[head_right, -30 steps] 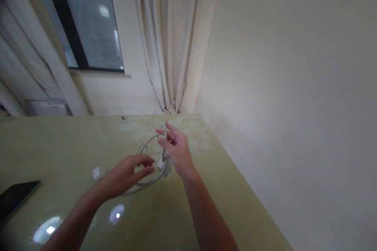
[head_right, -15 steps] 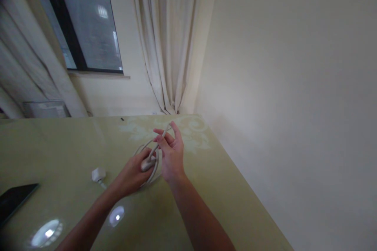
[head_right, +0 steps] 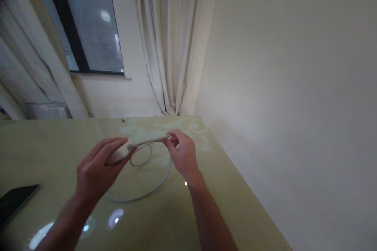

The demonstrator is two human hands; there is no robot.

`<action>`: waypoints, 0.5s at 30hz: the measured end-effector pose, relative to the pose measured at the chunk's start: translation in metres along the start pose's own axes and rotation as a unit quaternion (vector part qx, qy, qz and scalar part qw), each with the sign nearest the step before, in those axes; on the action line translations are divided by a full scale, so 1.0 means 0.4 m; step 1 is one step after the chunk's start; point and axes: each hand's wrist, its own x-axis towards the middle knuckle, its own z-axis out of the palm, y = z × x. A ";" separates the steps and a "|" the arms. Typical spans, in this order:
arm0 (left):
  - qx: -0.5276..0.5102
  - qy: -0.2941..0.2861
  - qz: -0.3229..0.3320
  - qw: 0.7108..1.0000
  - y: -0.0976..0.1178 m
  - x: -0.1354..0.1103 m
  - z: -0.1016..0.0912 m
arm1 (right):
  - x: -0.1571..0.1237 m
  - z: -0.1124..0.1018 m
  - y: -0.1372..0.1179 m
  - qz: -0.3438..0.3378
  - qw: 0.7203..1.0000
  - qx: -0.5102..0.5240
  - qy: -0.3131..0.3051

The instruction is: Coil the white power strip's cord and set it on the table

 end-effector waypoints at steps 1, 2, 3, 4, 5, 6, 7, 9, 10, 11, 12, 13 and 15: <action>0.013 0.004 0.048 0.999 -0.007 -0.003 -0.011 | 0.000 -0.012 -0.004 -0.028 0.997 -0.067 -0.011; 0.021 -0.001 0.092 0.996 -0.012 -0.006 -0.021 | -0.001 -0.021 -0.010 -0.057 0.991 -0.120 -0.024; 0.025 -0.011 0.127 0.992 -0.017 -0.007 -0.029 | -0.003 -0.027 -0.019 -0.085 0.983 -0.157 -0.039; 0.026 -0.024 0.148 0.988 -0.019 -0.008 -0.033 | -0.006 -0.029 -0.030 -0.107 0.977 -0.175 -0.057; 0.027 -0.035 0.156 0.987 -0.019 -0.007 -0.035 | -0.009 -0.029 -0.041 -0.122 0.974 -0.174 -0.080; 0.028 -0.042 0.149 0.988 -0.017 -0.005 -0.033 | -0.013 -0.027 -0.051 -0.127 0.973 -0.156 -0.109; 0.028 -0.043 0.129 0.990 -0.013 -0.002 -0.028 | -0.016 -0.024 -0.060 -0.123 0.974 -0.127 -0.139; 0.029 -0.013 0.059 0.998 -0.002 0.007 -0.012 | -0.019 -0.016 -0.068 -0.090 0.981 -0.062 -0.162; 0.029 0.017 0.018 0.999 0.003 0.012 -0.002 | -0.018 -0.014 -0.068 -0.066 0.986 -0.032 -0.146; 0.027 0.053 -0.026 0.998 0.009 0.015 0.008 | -0.016 -0.012 -0.065 -0.041 0.993 -0.006 -0.113; 0.024 0.088 -0.071 0.993 0.014 0.015 0.018 | -0.014 -0.013 -0.060 -0.017 0.997 0.019 -0.067; 0.015 0.106 -0.117 0.987 0.018 0.013 0.029 | -0.012 -0.014 -0.055 0.006 0.999 0.045 -0.019; -0.033 0.050 -0.201 0.978 0.026 -0.003 0.057 | -0.007 -0.017 -0.044 0.046 0.991 0.105 0.062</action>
